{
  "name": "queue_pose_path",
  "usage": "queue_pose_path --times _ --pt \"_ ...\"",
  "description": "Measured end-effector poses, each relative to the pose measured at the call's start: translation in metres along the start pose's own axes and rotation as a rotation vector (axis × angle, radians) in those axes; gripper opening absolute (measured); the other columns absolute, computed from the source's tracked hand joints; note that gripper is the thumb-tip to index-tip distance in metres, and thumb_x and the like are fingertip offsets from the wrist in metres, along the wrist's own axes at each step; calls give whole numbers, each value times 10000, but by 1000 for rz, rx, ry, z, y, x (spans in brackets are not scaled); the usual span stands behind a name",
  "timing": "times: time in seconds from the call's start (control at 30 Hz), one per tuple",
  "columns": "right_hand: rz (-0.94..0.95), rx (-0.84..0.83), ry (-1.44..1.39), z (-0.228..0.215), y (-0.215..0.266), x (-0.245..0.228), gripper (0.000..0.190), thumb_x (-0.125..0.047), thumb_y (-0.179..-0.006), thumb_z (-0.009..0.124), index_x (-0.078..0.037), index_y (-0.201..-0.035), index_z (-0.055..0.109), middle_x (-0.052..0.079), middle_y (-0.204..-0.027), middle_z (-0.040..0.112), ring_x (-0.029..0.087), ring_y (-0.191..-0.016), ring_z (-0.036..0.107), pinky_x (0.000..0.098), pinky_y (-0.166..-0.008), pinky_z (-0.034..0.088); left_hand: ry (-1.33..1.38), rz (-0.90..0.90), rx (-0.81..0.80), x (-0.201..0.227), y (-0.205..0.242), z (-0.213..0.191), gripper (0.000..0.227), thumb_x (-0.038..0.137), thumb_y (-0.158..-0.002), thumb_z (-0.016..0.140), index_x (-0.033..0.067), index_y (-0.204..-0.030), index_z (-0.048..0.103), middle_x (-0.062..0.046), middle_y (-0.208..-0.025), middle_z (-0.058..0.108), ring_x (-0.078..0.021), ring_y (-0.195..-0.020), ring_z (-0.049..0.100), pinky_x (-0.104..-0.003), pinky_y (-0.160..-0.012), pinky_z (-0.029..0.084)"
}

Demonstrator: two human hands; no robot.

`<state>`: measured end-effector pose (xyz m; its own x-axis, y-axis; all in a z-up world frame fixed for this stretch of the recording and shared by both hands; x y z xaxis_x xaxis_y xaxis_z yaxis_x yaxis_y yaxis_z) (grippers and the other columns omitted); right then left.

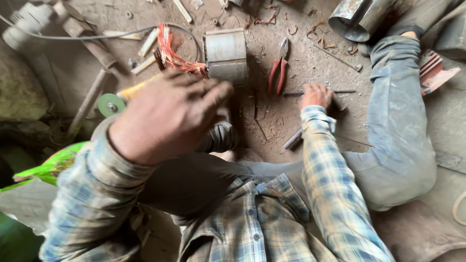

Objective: The person sits on the floor and uses a hammer and metal rod to repeatedly strike and pry open a cylindrical motor stator. They adjust the stator's position and the copper windings while working to separate the laminated core.

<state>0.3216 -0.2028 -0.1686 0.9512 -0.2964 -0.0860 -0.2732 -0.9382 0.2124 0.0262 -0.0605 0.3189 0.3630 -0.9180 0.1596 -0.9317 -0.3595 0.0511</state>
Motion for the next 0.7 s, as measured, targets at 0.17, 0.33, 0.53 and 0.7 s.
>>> queue_pose_path --times 0.17,0.33,0.53,0.7 --pt "5 -22 -22 7 0 -15 134 -141 -909 732 -194 -1030 750 53 -1136 729 279 -1209 578 487 -1125 344 90 -34 21 2 -28 -7 471 289 -1021 636 20 -1409 615 -153 -1138 753 -265 -997 731 -392 -885 571" --pt "12 -41 -169 -19 -10 -18 133 -137 -869 739 -146 -1002 730 80 -1062 741 290 -1102 617 480 -1071 369 164 41 101 19 -50 -12 468 283 -966 662 30 -1360 646 -144 -1137 765 -260 -960 736 -391 -829 574" --pt "-72 592 -604 -156 -15 -35 84 -97 -1051 669 -75 -1120 711 123 -996 745 311 -905 712 445 -825 557 200 64 219 28 -62 -34 476 352 -1019 696 21 -1357 642 -123 -1090 770 -255 -894 736 -409 -818 568" --pt "4 718 -1369 -236 -4 -27 170 13 -1084 533 -52 -1239 558 116 -1041 740 246 -940 761 411 -831 663 174 -44 160 26 -56 -23 506 398 -1009 745 53 -1368 657 -118 -795 731 -272 -662 702 -399 -643 561"
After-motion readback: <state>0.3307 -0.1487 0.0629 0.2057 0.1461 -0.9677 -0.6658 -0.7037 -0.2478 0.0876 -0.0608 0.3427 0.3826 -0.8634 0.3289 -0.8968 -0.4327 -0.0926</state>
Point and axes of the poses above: each hand's wrist, its own y-axis away from the middle knuckle, its own z-axis out of the palm, x = y × z, the point moved 8 cm from there along -y, towards the middle knuckle
